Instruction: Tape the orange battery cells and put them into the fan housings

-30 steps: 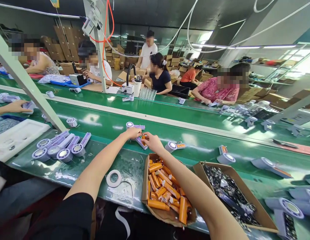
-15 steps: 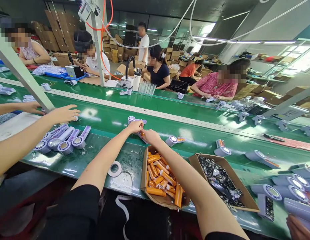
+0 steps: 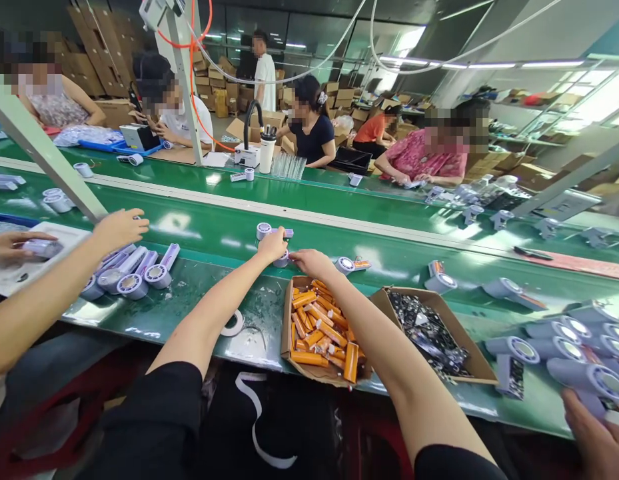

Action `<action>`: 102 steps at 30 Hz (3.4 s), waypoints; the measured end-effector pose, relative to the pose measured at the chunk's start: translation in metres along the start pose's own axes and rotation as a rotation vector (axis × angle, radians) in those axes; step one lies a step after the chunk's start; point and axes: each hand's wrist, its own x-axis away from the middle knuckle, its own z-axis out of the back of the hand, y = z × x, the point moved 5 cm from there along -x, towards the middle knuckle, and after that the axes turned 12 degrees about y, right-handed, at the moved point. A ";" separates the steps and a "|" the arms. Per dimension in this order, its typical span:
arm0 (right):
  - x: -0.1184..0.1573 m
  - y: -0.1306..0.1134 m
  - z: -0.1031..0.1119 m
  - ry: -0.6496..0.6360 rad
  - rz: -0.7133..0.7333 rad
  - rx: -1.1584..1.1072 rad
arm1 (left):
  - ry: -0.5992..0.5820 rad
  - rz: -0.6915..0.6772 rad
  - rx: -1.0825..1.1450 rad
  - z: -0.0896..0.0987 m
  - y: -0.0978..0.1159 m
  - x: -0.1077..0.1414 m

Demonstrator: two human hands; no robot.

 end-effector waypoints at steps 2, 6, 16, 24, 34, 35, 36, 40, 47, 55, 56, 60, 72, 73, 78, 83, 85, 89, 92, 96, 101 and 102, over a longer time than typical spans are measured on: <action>0.004 0.004 -0.001 0.013 -0.032 0.008 | 0.006 -0.035 0.012 0.000 0.005 0.005; -0.005 0.002 -0.003 0.021 -0.064 0.041 | -0.001 -0.088 0.026 -0.007 0.010 -0.001; 0.005 0.027 0.010 -0.038 0.038 0.110 | -0.097 -0.224 -0.066 -0.046 0.018 -0.026; -0.002 0.026 -0.014 -0.101 0.043 0.095 | -0.089 -0.188 -0.094 -0.054 0.024 -0.020; 0.076 0.042 0.054 0.184 -0.009 -0.134 | 0.058 -0.187 -0.092 0.026 0.038 0.042; 0.102 0.037 0.060 0.244 0.020 -0.236 | 0.064 -0.247 -0.072 0.042 0.025 0.067; 0.132 0.031 0.065 0.311 0.050 -0.351 | 0.076 -0.353 -0.032 0.059 0.011 0.096; 0.245 0.001 0.072 0.449 0.045 -0.715 | 0.115 -0.610 0.013 0.120 -0.061 0.218; 0.260 -0.091 0.039 0.179 -0.145 -1.068 | 0.103 -0.794 -0.159 0.125 -0.069 0.284; 0.241 -0.146 0.029 0.071 0.002 -0.954 | 0.150 -0.964 -0.013 0.142 0.006 0.310; 0.248 -0.150 0.029 0.055 0.068 -0.960 | 0.168 -0.961 -0.014 0.142 0.005 0.311; 0.273 -0.152 0.025 -0.178 0.284 -0.905 | 0.240 -0.918 -0.036 0.139 -0.012 0.312; 0.221 -0.038 0.017 0.300 -0.312 -0.089 | 0.249 -0.933 0.078 0.122 0.012 0.319; 0.219 -0.035 0.016 0.312 -0.332 -0.143 | 0.246 -0.935 0.082 0.121 0.014 0.319; 0.230 -0.019 0.022 0.614 -0.514 -0.882 | 0.252 -0.933 0.057 0.125 0.018 0.318; 0.252 -0.046 0.023 0.760 -0.537 -1.405 | 0.214 -1.016 -0.016 0.126 0.030 0.323; 0.262 -0.062 0.024 0.800 -0.518 -1.481 | 0.194 -1.052 -0.027 0.125 0.036 0.326; 0.274 -0.085 0.028 0.877 -0.488 -1.458 | 0.165 -1.101 -0.044 0.120 0.044 0.328; 0.277 -0.097 0.027 0.889 -0.481 -1.434 | 0.147 -1.120 -0.018 0.118 0.047 0.328; 0.281 -0.106 0.017 0.867 -0.449 -1.519 | 0.129 -1.124 -0.024 0.118 0.048 0.328; 0.282 -0.099 0.007 0.625 -0.471 -1.553 | 0.062 -1.120 -0.055 0.123 0.050 0.322; 0.281 -0.094 0.007 0.535 -0.480 -1.547 | 0.052 -1.136 -0.070 0.125 0.052 0.320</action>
